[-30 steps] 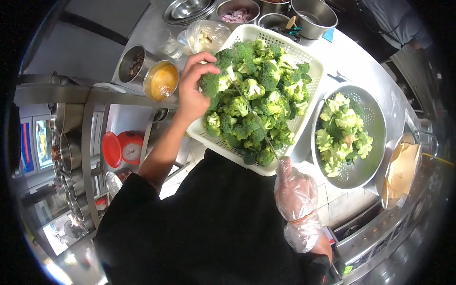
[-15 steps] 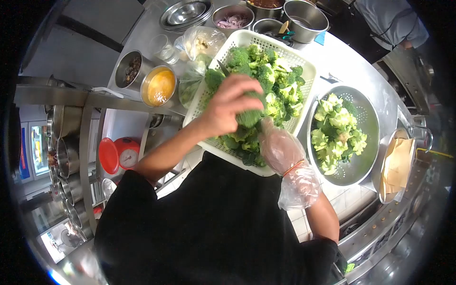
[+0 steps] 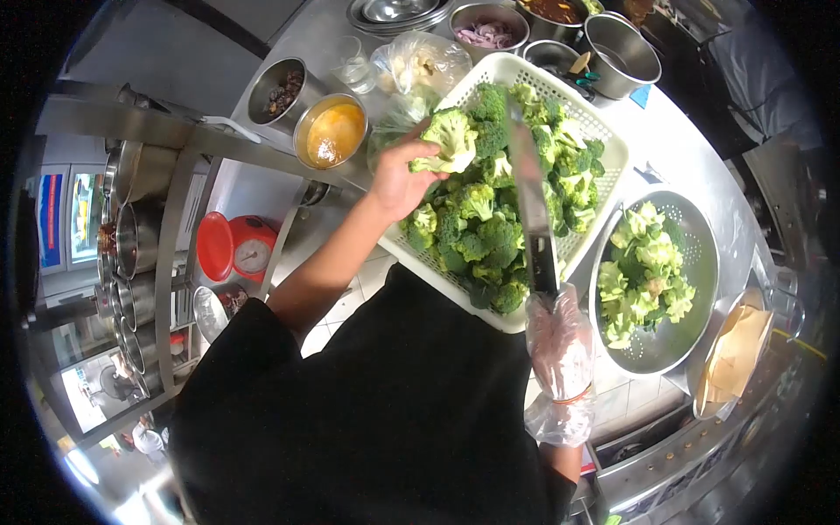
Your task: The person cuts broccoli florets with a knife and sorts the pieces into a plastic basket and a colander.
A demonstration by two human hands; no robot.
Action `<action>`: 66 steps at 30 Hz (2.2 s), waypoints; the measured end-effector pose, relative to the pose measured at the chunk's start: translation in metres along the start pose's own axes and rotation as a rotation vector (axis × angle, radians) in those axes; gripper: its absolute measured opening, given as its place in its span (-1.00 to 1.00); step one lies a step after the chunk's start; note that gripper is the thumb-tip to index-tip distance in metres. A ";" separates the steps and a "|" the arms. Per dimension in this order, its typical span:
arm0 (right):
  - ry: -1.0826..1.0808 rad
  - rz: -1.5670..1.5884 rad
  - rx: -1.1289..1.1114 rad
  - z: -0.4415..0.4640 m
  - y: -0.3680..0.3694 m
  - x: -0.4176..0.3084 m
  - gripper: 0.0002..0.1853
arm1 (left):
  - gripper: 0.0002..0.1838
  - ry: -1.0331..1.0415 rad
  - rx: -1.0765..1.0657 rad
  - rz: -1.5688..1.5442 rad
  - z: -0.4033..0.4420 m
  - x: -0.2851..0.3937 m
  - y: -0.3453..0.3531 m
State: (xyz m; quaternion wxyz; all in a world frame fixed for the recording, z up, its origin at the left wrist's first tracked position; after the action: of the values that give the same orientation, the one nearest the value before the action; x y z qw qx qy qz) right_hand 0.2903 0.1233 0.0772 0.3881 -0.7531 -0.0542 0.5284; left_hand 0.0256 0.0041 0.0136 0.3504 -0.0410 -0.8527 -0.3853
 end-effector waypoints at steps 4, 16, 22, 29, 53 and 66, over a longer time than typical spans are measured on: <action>-0.307 -0.297 0.020 -0.012 -0.001 -0.006 -0.89 | -0.51 0.321 0.054 0.440 0.018 0.001 0.003; -0.342 -0.458 -0.084 -0.019 0.005 0.000 -0.81 | -0.52 0.583 0.359 1.041 0.015 0.004 0.008; -0.231 -0.545 -0.156 -0.015 0.014 -0.009 -0.76 | -0.51 0.772 0.322 1.211 0.005 0.000 0.027; -0.234 -0.384 -0.254 0.019 0.028 -0.012 -0.56 | -0.48 0.842 0.207 1.472 -0.002 0.017 0.039; 0.171 0.287 -0.092 0.011 0.011 0.006 -0.75 | -0.57 0.016 -0.052 0.655 0.014 0.017 0.011; 0.121 0.270 -0.045 0.023 0.030 0.024 -0.75 | -0.43 -0.299 -0.359 0.041 0.003 0.014 -0.009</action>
State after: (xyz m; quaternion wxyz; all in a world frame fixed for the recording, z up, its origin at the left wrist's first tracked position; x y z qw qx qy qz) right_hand 0.2709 0.1262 0.0367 0.2990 -0.7926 0.0594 0.5281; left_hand 0.0102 -0.0029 0.0155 0.2149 -0.1766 -0.8120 -0.5131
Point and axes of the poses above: each hand's wrist, its own z-axis towards the middle knuckle, its own y-axis out of the palm, x = y × z, the point moved 1 cm from there along z, towards the middle knuckle, and after that the axes turned 8 degrees about -y, right-handed, at the moved point
